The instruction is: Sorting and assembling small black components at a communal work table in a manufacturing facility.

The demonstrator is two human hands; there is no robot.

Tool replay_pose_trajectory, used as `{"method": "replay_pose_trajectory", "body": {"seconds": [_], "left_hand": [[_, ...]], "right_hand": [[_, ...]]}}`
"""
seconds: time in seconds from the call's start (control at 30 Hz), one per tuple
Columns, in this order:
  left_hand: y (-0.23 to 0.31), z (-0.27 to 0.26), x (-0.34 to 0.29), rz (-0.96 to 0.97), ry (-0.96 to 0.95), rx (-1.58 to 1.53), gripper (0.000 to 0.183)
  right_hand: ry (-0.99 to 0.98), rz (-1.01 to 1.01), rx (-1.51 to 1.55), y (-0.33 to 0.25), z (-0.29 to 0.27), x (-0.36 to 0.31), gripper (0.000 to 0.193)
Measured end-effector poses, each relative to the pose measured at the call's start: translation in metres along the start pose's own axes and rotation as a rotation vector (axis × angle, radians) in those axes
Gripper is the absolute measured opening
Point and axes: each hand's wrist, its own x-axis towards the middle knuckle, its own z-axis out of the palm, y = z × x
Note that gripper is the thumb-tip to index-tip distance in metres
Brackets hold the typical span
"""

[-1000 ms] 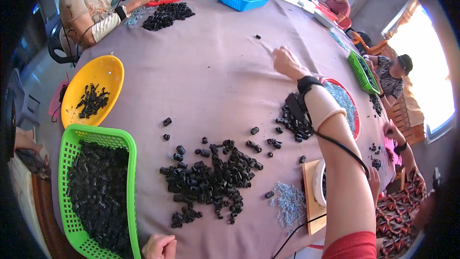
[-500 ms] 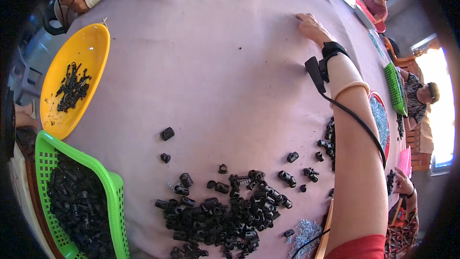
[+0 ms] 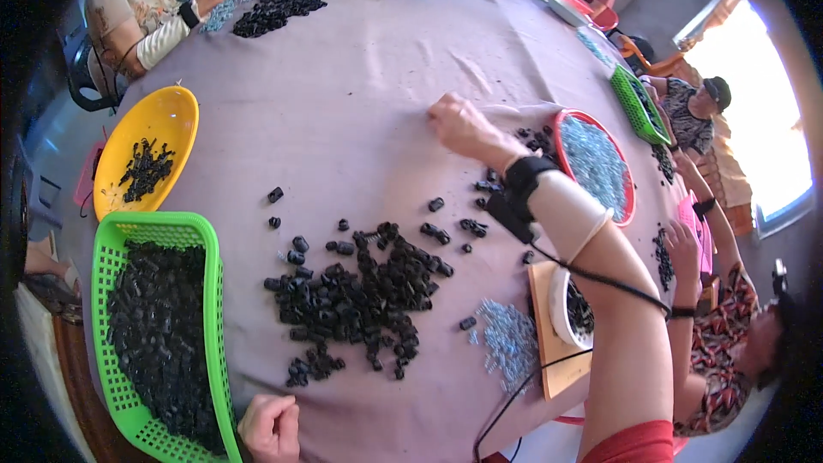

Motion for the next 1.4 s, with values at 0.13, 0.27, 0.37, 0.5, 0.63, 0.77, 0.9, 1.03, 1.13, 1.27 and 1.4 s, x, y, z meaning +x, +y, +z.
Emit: {"method": "replay_pose_trajectory", "body": {"seconds": [0.13,0.27,0.37,0.5,0.63,0.77,0.9,1.03,1.13,1.27,1.4], "left_hand": [[-0.015,0.010,-0.009,0.077,0.036,0.011,0.013],[-0.012,0.011,-0.012,0.159,0.058,0.058,0.014],[-0.010,0.013,-0.017,0.212,0.080,0.091,0.012],[-0.010,0.012,-0.025,0.264,0.113,0.129,0.013],[-0.013,0.013,-0.029,0.282,0.181,0.110,0.017],[-0.011,0.008,-0.030,0.343,0.178,0.179,0.024],[-0.012,0.009,-0.030,0.331,0.164,0.220,0.032],[-0.010,0.014,-0.029,0.370,0.137,0.267,0.035],[-0.014,0.016,-0.028,0.354,0.136,0.268,0.034],[-0.016,0.012,-0.030,0.349,0.112,0.332,0.037],[-0.014,0.014,-0.027,0.369,0.095,0.381,0.039]], "right_hand": [[-0.111,0.053,-0.013,-0.059,-0.008,-0.053,0.025],[0.001,0.132,0.151,-0.096,-0.004,-0.088,0.027],[0.027,0.189,0.275,-0.122,-0.008,-0.105,0.029],[0.078,0.202,0.303,-0.153,0.006,-0.126,0.037],[0.124,0.160,0.287,-0.190,0.008,-0.137,0.039],[0.065,0.057,0.423,-0.218,0.006,-0.146,0.038],[0.260,0.141,0.390,-0.197,-0.006,-0.142,0.029],[0.338,0.352,0.179,-0.149,0.002,-0.154,0.032],[0.251,0.369,0.364,-0.165,0.013,-0.160,0.038],[0.188,0.204,0.446,-0.226,0.018,-0.160,0.040],[0.242,0.186,0.348,-0.224,0.011,-0.141,0.040]]}}
